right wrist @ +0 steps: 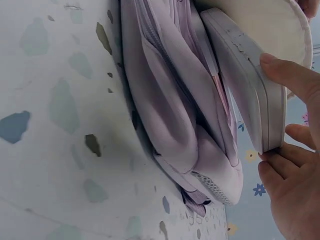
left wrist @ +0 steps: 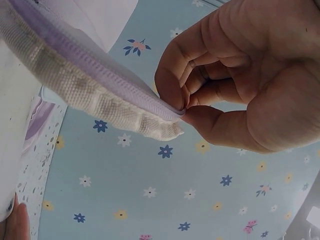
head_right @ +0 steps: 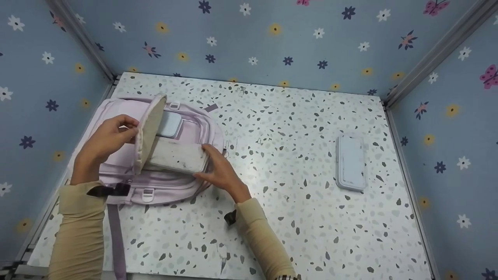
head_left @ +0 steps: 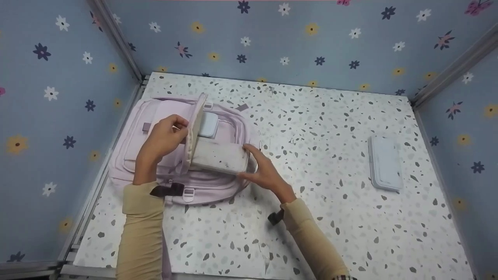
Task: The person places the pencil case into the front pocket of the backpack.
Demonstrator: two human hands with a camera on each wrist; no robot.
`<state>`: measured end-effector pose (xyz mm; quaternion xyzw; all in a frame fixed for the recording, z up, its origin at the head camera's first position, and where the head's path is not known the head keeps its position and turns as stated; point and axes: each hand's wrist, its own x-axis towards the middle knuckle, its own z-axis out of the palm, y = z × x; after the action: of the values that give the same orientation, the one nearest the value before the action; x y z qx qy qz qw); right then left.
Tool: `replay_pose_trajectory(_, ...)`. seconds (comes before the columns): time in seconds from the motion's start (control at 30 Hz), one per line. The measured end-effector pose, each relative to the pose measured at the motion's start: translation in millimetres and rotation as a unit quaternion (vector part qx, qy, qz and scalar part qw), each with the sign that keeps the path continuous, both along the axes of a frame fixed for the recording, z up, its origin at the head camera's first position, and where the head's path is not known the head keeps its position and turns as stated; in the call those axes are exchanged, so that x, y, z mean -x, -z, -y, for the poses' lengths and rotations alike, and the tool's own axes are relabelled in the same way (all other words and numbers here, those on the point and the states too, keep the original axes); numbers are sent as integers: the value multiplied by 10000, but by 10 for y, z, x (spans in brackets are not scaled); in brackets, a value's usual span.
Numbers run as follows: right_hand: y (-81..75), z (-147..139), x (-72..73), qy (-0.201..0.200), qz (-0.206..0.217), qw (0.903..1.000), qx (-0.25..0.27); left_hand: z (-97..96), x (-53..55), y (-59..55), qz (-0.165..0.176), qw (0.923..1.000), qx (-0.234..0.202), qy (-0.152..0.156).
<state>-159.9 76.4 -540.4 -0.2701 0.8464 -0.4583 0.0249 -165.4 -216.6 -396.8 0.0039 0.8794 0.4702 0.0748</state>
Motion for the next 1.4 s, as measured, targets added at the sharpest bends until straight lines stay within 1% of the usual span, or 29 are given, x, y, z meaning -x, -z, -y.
replay_pose_trajectory(0.23, -51, 163, 114, -95, 130, 9998, -138, -14, 11, -10, 8, 10000, 1, 46)
replay_pose_trajectory(0.5, -64, 390, 212, -177, 319, 9988, -315, -31, -10, -39, 22, 9999, 4, 149)
replay_pose_trajectory(0.83, -92, 697, 277, -212, 441, 9980, -391, -42, 11, -13, -158, 9995, 168, 198)
replay_pose_trajectory(1.0, -80, 811, 273, -273, 341, 9986, -305, -44, 12, -2, -178, 9994, 213, 201)
replay_pose_trajectory(1.2, -10, 857, 219, -271, 257, 9991, -218, -19, 1, 1, -102, 9998, 147, 126)
replay_pose_trajectory(1.3, 3, 860, 168, -202, 172, 9995, -189, -11, -5, 0, -38, 9999, 94, 72)
replay_pose_trajectory(1.4, -15, 855, 101, 30, 143, 9998, -152, -12, -2, -2, 10, 10000, 22, 88)
